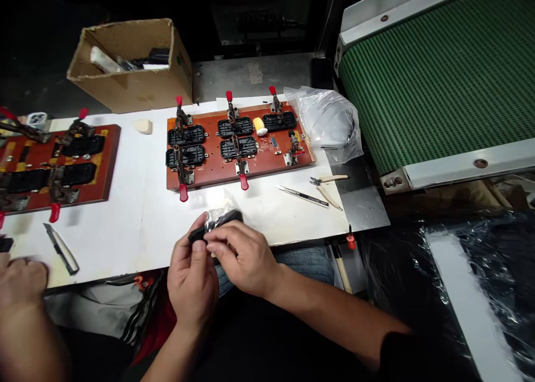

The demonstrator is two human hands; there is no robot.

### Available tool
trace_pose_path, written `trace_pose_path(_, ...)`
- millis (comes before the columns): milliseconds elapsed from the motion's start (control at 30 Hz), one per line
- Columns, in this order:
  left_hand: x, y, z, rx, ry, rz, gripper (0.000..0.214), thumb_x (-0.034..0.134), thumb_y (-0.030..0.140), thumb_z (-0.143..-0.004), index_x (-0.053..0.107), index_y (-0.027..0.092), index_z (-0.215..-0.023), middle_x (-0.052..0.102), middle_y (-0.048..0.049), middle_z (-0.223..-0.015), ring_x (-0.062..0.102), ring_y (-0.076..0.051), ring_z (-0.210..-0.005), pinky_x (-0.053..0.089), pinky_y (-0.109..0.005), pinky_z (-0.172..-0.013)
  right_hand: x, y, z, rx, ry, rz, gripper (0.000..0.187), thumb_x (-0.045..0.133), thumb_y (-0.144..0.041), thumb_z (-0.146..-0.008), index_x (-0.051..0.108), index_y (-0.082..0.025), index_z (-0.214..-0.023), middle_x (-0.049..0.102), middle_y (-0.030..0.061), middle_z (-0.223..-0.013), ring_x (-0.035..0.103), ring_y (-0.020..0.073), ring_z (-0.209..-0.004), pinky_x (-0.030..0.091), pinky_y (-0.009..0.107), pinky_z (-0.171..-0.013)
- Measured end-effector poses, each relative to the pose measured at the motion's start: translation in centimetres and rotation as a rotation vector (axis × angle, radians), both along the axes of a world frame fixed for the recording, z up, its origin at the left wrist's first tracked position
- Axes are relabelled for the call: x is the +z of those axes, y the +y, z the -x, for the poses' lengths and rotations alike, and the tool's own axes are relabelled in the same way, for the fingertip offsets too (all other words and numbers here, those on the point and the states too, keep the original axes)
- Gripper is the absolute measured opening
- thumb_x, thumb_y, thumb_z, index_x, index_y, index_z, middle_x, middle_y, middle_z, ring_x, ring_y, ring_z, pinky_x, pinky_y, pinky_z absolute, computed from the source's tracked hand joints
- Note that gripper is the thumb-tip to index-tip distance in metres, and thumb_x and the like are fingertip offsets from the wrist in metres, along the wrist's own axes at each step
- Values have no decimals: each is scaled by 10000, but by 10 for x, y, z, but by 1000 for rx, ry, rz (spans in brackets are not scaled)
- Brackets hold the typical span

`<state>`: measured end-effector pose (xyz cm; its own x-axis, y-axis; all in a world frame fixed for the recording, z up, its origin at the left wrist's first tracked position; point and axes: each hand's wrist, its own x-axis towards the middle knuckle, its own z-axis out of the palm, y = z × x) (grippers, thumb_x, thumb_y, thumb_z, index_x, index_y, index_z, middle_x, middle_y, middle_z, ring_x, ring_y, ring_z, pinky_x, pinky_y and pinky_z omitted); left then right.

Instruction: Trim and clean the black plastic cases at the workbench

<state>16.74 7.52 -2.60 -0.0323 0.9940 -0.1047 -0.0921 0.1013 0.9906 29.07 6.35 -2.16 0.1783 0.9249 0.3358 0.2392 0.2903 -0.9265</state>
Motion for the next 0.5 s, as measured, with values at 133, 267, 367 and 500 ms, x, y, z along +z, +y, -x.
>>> trace_pose_path(133, 1, 2, 17, -301, 268, -113, 346, 622, 278, -1043, 716, 322, -1373, 478, -27, -1679, 456, -253, -1547, 433, -354, -1251, 13, 10, -15, 100, 27, 24, 108, 615, -146, -1016, 700, -177, -1075, 712, 56, -983, 664, 154, -867, 563, 272, -793)
trace_pose_path(267, 2, 10, 28, -416, 358, -189, 403, 631, 271, -1030, 682, 331, -1426, 533, -28, -1638, 517, -258, -1505, 465, -391, -1242, 20, 14, -24, 397, 79, 44, 76, 634, -156, -997, 706, -179, -1000, 708, 39, -935, 646, 152, -842, 547, 277, -807)
trace_pose_path(367, 4, 13, 25, -320, 418, -118, 392, 700, 307, -991, 716, 328, -1383, 677, -35, -1490, 617, -260, -1407, 490, -414, -1224, 18, 6, -29, 394, 320, 242, 57, 702, -225, -979, 720, -187, -1017, 715, 18, -926, 639, 134, -796, 543, 257, -763)
trace_pose_path(500, 9, 17, 18, -116, 186, 137, 605, 845, 357, -874, 652, 339, -1446, 766, -61, -1318, 745, -230, -1159, 656, -318, -943, -1, -16, -38, 476, 582, 517, 288, 693, -442, -1021, 707, -154, -1020, 745, 41, -863, 666, 120, -703, 539, 230, -667)
